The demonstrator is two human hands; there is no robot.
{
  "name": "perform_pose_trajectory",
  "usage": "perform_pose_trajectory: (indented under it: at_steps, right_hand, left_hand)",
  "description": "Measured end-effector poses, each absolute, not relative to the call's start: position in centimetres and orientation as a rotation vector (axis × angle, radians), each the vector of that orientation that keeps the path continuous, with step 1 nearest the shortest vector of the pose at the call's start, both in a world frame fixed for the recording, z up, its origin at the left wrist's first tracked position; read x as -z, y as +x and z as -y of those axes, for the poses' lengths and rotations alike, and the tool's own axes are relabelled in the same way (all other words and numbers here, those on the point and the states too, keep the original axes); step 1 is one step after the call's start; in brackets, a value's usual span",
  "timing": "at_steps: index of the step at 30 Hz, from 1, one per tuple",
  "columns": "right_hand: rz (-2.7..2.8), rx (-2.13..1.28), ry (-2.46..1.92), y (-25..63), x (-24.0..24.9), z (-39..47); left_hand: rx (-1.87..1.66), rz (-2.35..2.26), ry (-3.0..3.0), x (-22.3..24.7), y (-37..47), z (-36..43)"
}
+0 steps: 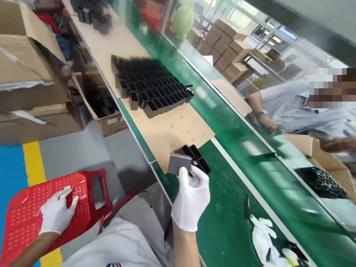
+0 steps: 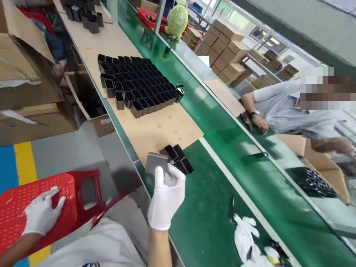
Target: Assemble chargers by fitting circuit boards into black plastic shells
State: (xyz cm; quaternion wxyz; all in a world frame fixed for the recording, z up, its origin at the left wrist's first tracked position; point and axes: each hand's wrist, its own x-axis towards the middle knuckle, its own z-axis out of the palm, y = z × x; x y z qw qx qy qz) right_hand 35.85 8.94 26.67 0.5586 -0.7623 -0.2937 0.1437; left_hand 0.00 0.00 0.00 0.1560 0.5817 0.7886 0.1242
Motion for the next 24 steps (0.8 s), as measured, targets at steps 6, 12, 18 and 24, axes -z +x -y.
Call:
perform_pose_trajectory:
  at_steps: [6, 12, 18, 24]
  right_hand:
    - [0.913, -0.536, -1.801, 36.7, -26.0, -7.2]
    - [0.944, -0.602, -1.823, 36.5, -26.3, 1.4]
    - [0.648, -0.355, -1.881, 41.8, -27.6, 8.7]
    - [0.450, -0.652, -1.965, 49.3, -30.5, 15.3]
  left_hand:
    - [-0.936, -1.917, 1.875, -9.1, 10.2, -4.4]
    - [-1.012, -1.067, 2.325, -22.3, 23.4, -6.0]
    - [-0.807, -0.538, 2.475, -22.6, 30.2, -3.4]
    - [-0.032, -0.155, 2.224, -26.7, 36.6, -0.8]
